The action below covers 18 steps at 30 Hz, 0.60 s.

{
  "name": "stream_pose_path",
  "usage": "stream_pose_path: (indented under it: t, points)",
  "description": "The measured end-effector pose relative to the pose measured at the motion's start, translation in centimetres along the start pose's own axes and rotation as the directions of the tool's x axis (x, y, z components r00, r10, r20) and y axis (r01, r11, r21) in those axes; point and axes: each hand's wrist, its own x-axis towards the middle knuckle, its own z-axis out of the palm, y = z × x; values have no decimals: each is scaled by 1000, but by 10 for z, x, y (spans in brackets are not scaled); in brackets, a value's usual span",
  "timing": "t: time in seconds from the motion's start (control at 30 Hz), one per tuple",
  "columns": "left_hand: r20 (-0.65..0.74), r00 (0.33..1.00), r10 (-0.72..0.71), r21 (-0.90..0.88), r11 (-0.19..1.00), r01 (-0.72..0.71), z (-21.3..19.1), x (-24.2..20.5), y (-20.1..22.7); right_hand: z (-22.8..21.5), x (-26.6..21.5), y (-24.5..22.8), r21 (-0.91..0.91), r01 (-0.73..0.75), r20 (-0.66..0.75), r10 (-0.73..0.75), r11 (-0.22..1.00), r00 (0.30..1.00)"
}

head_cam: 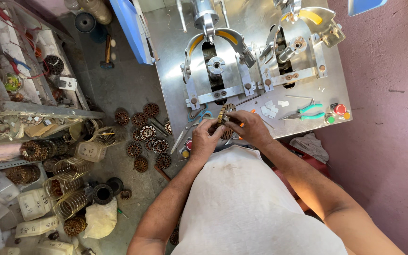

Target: The person operates a dual-station motor winding machine, loading and unloading stator cores and using pliers to adjust copper windings. They then manually insert small white insulating pieces into the slots of a stator core by hand.

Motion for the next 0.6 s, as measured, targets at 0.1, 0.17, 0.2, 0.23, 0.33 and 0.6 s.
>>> stream_pose_path:
  t: [0.1,0.17,0.2,0.23,0.33,0.6]
  points:
    - [-2,1000,-20,-13,1000,20,1,1,-1,-1,-3,5,-14,-30,24,30,999,999]
    - [1,999,-41,-34,999,41,2,0,-1,0,-7,6,-25,-42,40,43,999,998]
    - [2,999,-51,-44,998,51,2,1,-1,1,-7,6,-3,-45,36,45,999,998]
    - [1,999,-42,-39,998,42,1,1,-1,2,-7,5,20,-46,34,46,999,998]
    - [2,1000,-23,-34,999,23,-1,2,4,4,-6,2,55,-98,21,96,994,995]
    - [-121,990,-68,-170,984,47,-6,-11,16,0,-8,5,347,-330,19,346,878,938]
